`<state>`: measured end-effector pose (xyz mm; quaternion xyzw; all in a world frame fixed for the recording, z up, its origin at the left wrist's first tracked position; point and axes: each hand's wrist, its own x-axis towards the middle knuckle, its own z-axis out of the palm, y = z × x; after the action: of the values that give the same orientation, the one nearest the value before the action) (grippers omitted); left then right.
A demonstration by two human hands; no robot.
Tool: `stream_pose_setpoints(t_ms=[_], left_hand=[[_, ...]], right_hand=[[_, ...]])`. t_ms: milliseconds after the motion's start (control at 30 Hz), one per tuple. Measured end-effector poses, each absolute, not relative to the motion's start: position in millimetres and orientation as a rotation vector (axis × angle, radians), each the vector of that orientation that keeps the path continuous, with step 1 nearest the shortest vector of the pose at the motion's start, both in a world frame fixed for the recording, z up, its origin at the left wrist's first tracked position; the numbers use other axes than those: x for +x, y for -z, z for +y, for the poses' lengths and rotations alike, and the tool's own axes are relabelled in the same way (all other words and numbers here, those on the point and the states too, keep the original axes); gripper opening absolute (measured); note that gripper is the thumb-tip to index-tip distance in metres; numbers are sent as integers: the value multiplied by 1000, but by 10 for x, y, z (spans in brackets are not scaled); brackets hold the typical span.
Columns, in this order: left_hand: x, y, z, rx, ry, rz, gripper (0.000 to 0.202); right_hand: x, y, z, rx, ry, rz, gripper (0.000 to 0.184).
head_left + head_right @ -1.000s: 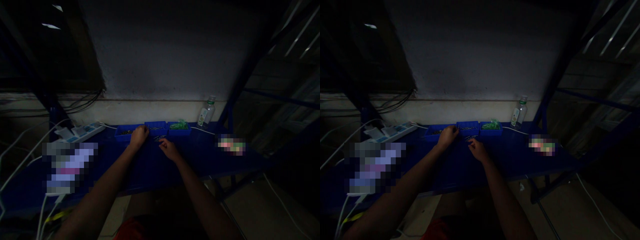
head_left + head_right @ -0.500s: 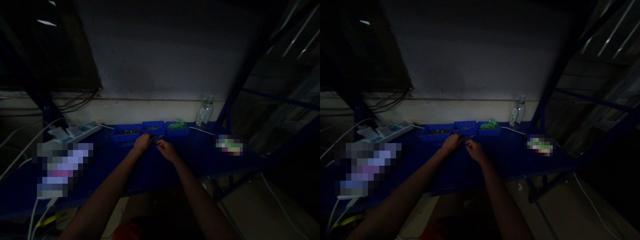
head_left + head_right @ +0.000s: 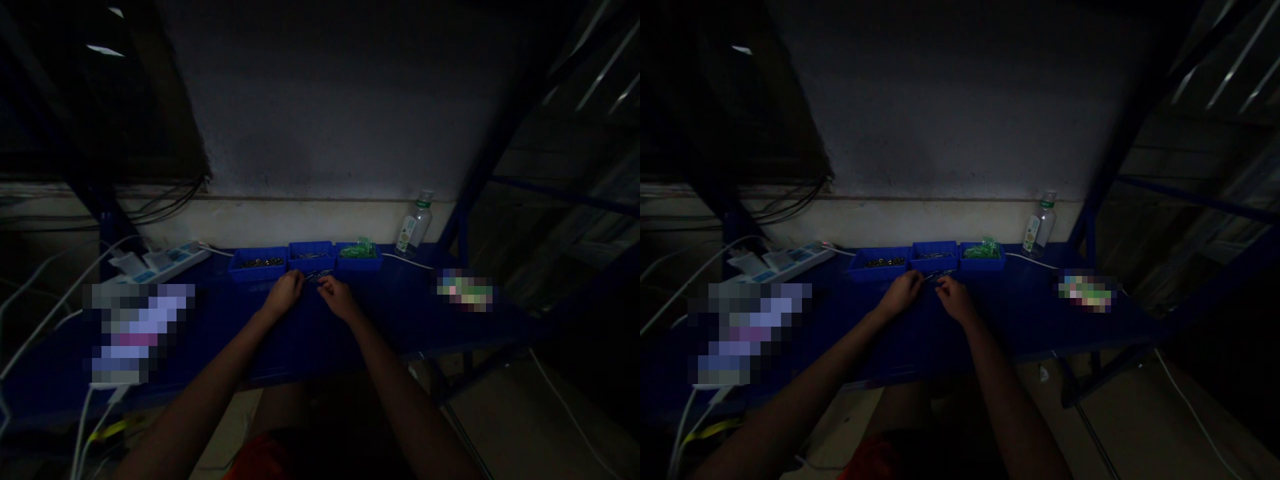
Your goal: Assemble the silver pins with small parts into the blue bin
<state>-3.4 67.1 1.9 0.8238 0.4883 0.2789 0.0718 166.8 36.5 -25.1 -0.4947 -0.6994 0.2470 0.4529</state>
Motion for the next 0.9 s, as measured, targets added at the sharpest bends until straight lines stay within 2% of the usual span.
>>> stream_pose_setpoints(t_ms=[100, 300, 500, 900], left_hand=[[-73, 52, 462, 2450, -858, 1326, 21], [-66, 69, 338, 2352, -916, 1226, 19], [-98, 23, 356, 2210, -997, 1266, 24], [-102, 34, 336, 2294, -906, 1174, 29]], right_hand=[[1659, 239, 346, -1216, -643, -1706, 24], [1658, 236, 317, -1123, -759, -1774, 16], [1672, 243, 346, -1167, -778, -1671, 17], [1657, 220, 302, -994, -826, -1891, 22]])
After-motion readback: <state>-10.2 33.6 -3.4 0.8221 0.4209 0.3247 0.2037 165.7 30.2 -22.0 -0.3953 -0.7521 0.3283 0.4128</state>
